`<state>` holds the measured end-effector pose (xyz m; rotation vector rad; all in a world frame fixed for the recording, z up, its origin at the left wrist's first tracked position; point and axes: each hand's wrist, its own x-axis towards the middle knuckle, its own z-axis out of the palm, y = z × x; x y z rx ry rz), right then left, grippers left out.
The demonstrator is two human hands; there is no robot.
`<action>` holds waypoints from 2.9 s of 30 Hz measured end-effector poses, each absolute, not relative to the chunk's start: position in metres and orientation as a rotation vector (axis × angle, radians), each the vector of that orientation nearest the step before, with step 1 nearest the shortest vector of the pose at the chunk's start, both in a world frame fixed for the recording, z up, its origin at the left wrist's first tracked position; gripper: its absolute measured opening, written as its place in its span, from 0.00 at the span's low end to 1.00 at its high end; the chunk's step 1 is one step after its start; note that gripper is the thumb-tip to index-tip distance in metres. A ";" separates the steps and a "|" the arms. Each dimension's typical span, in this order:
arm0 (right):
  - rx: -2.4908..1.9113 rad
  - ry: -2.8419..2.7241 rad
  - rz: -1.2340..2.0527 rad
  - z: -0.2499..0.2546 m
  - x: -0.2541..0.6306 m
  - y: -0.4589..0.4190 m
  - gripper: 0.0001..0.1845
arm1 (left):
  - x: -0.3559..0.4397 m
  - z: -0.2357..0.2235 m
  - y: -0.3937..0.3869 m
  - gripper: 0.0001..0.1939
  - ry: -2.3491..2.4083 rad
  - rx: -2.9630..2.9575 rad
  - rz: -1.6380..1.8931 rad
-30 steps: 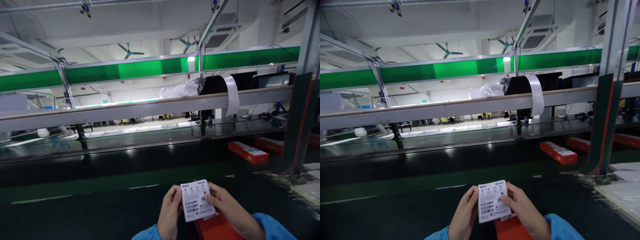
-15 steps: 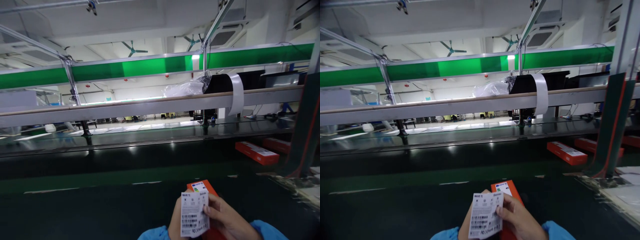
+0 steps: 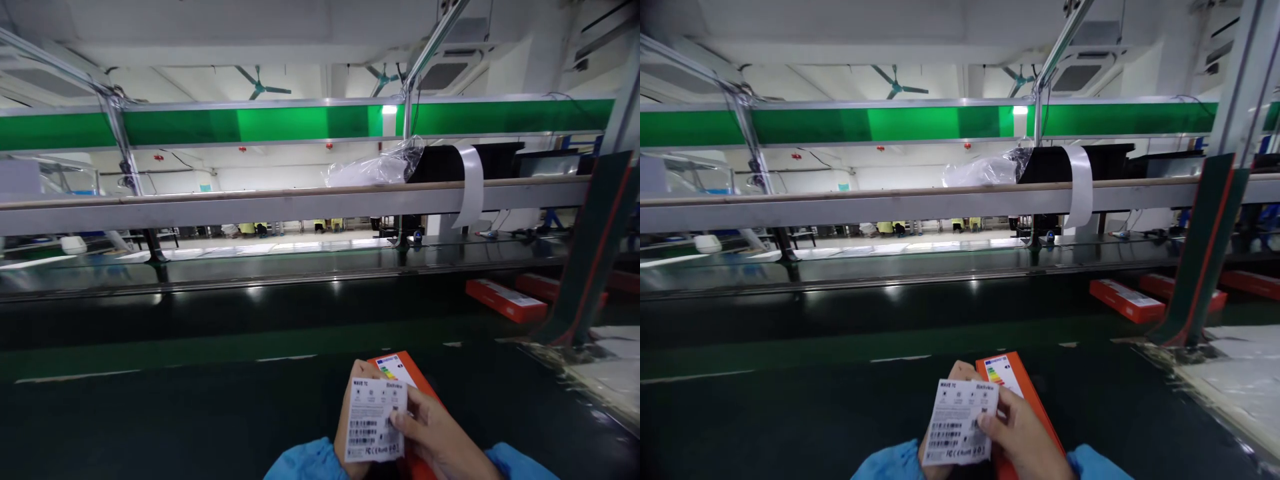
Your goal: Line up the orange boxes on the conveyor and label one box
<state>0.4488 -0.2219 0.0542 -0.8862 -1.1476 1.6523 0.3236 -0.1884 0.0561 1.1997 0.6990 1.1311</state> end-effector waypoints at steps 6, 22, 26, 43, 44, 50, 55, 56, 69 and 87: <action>-0.954 -1.021 1.496 0.089 0.480 -0.232 0.44 | 0.311 0.061 -0.166 0.23 0.946 1.462 1.085; -1.366 -0.885 1.580 0.117 0.551 -0.286 0.31 | 0.328 0.033 -0.171 0.31 1.158 1.519 0.703; -1.386 -0.624 1.268 0.131 0.565 -0.296 0.51 | 0.325 0.029 -0.174 0.35 1.208 1.480 0.656; -1.365 -1.200 1.746 0.112 0.536 -0.286 0.22 | 0.328 0.027 -0.181 0.19 1.213 1.497 0.627; -1.361 -1.201 1.738 0.109 0.536 -0.288 0.22 | 0.329 0.027 -0.182 0.18 1.215 1.491 0.620; -1.447 -1.217 1.638 0.102 0.542 -0.294 0.24 | 0.330 0.030 -0.181 0.15 1.217 1.517 0.636; -1.495 -1.251 1.642 0.106 0.543 -0.297 0.27 | 0.329 0.031 -0.180 0.13 1.213 1.486 0.590; -1.488 -1.249 1.643 0.105 0.544 -0.297 0.26 | 0.329 0.030 -0.180 0.13 1.209 1.494 0.591; -1.428 -1.240 1.680 0.103 0.544 -0.295 0.24 | 0.327 0.030 -0.179 0.23 1.207 1.489 0.602; -1.370 -1.229 1.687 0.099 0.544 -0.293 0.23 | 0.326 0.029 -0.179 0.32 1.205 1.501 0.610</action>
